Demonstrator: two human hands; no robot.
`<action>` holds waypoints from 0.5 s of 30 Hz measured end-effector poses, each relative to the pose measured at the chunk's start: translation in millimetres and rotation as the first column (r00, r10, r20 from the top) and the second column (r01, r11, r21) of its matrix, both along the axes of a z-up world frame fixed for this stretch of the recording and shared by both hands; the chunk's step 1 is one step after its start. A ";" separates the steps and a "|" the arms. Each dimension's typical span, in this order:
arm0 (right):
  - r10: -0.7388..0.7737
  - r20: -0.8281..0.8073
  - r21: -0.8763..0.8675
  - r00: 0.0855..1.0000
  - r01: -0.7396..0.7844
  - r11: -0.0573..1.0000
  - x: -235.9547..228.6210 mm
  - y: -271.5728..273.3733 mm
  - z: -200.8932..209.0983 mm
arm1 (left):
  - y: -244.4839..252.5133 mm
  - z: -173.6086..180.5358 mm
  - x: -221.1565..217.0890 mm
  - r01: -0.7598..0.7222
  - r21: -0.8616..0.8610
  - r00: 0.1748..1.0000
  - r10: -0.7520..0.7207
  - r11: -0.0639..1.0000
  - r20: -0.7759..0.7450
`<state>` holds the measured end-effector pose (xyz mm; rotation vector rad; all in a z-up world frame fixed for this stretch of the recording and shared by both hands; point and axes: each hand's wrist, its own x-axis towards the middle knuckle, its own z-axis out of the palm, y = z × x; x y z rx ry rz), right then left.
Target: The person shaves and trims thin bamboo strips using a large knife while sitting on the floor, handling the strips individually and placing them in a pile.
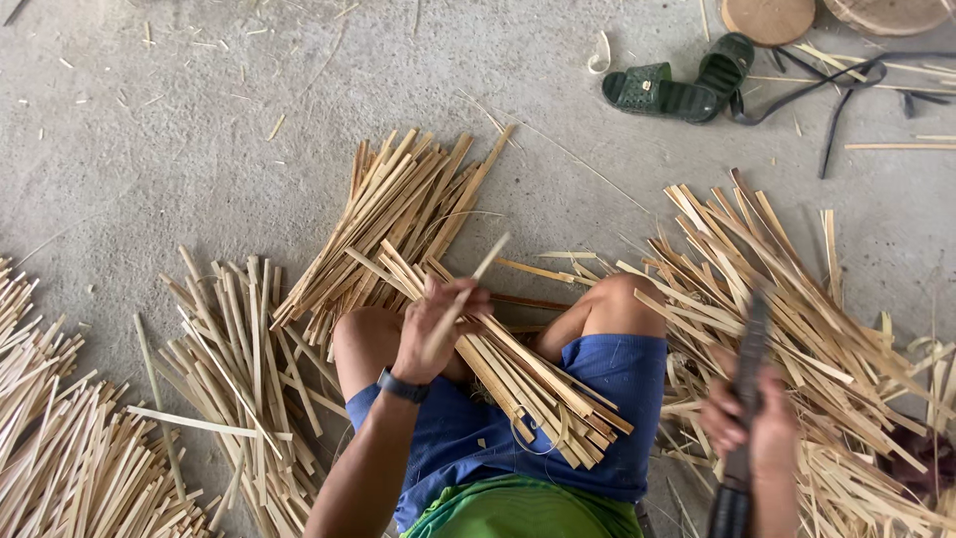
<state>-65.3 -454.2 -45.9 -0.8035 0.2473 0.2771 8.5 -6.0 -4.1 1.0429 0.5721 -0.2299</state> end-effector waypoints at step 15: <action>0.437 0.217 -0.248 0.873 -0.383 0.890 36.9 184.6 131.7 | -57.4 -36.9 14.4 -0.129 0.825 0.740 -0.500 0.551 0.450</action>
